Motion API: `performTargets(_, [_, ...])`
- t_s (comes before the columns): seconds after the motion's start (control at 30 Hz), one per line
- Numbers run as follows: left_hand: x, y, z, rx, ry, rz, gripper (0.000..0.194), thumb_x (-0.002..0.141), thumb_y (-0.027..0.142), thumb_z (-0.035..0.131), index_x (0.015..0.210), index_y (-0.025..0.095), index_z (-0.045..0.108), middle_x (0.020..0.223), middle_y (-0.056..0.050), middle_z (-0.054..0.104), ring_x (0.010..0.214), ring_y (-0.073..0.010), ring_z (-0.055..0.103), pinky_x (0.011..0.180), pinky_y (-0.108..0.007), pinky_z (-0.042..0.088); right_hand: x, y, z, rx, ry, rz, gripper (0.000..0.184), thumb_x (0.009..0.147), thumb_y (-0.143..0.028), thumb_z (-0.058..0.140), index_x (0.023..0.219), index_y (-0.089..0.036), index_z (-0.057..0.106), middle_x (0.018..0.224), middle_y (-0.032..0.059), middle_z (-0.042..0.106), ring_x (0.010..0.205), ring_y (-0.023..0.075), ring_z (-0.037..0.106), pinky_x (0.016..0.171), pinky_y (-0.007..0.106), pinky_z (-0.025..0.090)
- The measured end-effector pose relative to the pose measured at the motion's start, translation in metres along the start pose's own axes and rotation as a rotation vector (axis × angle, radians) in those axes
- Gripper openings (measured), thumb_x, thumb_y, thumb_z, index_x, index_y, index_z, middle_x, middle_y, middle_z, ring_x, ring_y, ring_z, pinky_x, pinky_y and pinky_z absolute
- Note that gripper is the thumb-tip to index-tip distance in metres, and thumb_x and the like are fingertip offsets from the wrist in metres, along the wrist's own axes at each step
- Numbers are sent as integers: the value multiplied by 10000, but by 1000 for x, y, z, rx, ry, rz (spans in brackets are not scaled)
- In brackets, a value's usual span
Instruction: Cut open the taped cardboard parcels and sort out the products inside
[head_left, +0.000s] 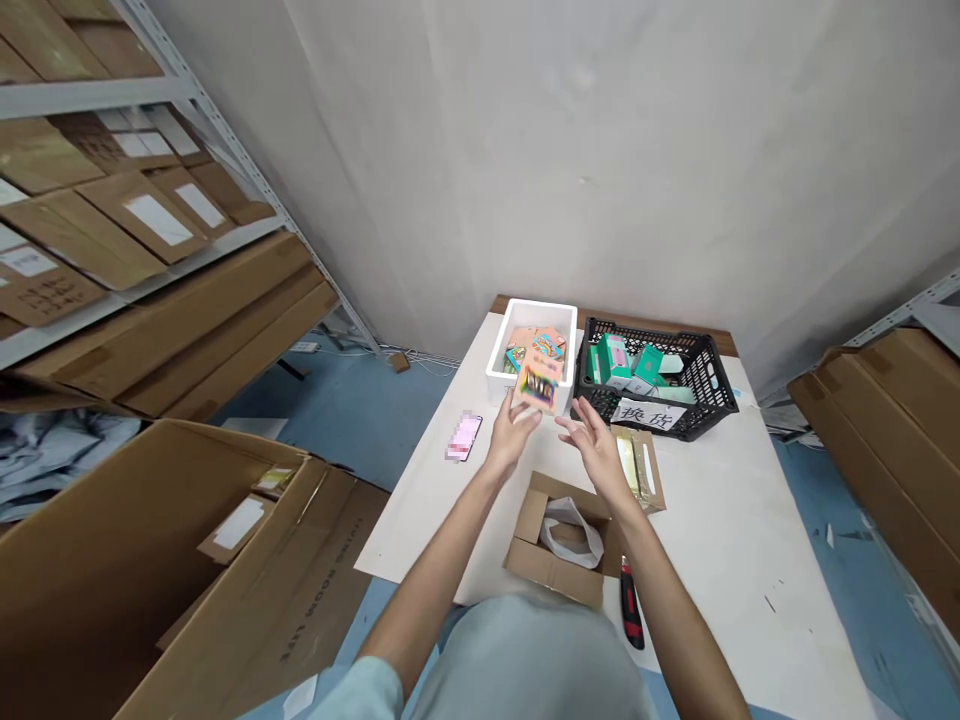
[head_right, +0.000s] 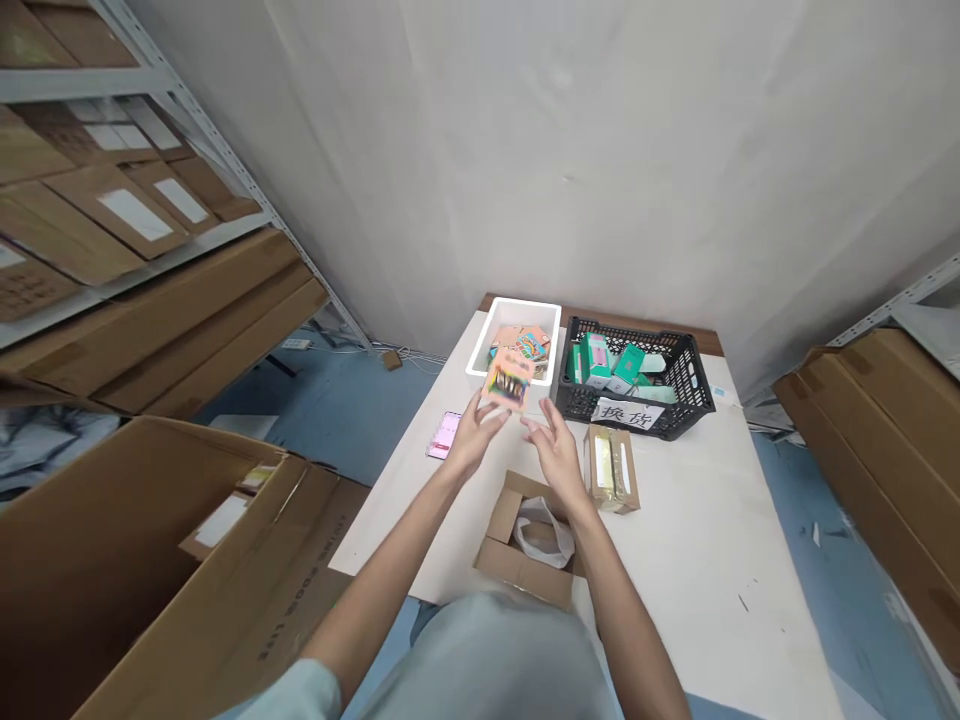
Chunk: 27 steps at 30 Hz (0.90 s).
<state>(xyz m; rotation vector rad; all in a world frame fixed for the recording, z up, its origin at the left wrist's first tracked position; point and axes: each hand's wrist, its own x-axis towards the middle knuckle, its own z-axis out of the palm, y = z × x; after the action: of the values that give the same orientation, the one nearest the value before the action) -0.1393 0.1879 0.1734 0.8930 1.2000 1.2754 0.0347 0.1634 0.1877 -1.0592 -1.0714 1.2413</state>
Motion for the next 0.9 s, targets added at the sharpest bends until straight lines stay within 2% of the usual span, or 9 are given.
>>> performTargets(0.1, [45,13,7,116,12,-62,1123,821,413,969,1749,212,371,1774,-287,413,1580,-399,538,1274,-540,463,6,-10,-7,-85,12,-41,787,888,-727,814,1496,-235,731,1623,200,650,1303,343,753,1034,490,665])
performTargets(0.17, [49,0,1,175,-3,-66,1048,835,438,965,1714,213,441,1774,-277,424,1615,-411,498,1313,-551,414,-7,1,-28,-159,64,-18,733,885,-736,806,1402,-217,783,1514,195,730,1289,345,751,1064,510,650])
performTargets(0.27, [23,-44,-24,251,26,-149,921,869,518,937,1628,179,541,1742,-290,474,1644,-418,465,1338,-542,379,-53,41,-79,-255,221,84,710,831,-760,818,1261,-196,830,1419,209,781,1272,366,752,1064,528,640])
performTargets(0.37, [-22,-93,-60,326,82,-316,862,917,592,879,1584,143,569,1725,-313,488,1641,-412,478,1328,-504,400,-115,93,-129,-314,491,215,702,760,-776,827,1156,-197,837,1328,205,816,1234,397,758,962,505,665])
performTargets(0.47, [-64,-130,-87,390,63,-458,764,966,640,801,1533,162,616,1717,-284,517,1648,-384,477,1328,-474,407,-170,138,-156,-279,609,347,665,734,-828,794,1019,-228,821,1100,156,851,1033,367,807,786,455,684])
performTargets(0.53, [-84,-144,-96,406,22,-511,722,984,656,765,1515,183,639,1747,-251,495,1659,-377,461,1324,-478,417,-192,156,-157,-210,577,434,713,695,-893,779,967,-235,805,1018,134,848,976,346,820,771,443,684])
performTargets(0.63, [-102,-151,-95,403,-59,-510,715,987,656,754,1510,178,656,1759,-237,485,1635,-395,489,1326,-516,415,-200,165,-142,-119,495,536,814,640,-937,794,1025,-220,817,1101,153,853,1048,344,826,853,471,682])
performTargets(0.77, [-109,-146,-87,378,-174,-500,737,983,670,760,1511,164,666,1708,-242,551,1560,-400,579,1295,-531,463,-188,161,-121,-142,374,538,849,660,-875,850,1186,-208,829,1295,177,833,1215,374,795,1002,554,656])
performTargets(0.9, [-112,-134,-89,470,-173,-493,665,1031,597,723,1526,158,652,1719,-225,543,1563,-372,578,1269,-493,511,-191,155,-115,-235,330,527,784,738,-769,878,1291,-215,827,1323,166,834,1306,384,769,1160,563,591])
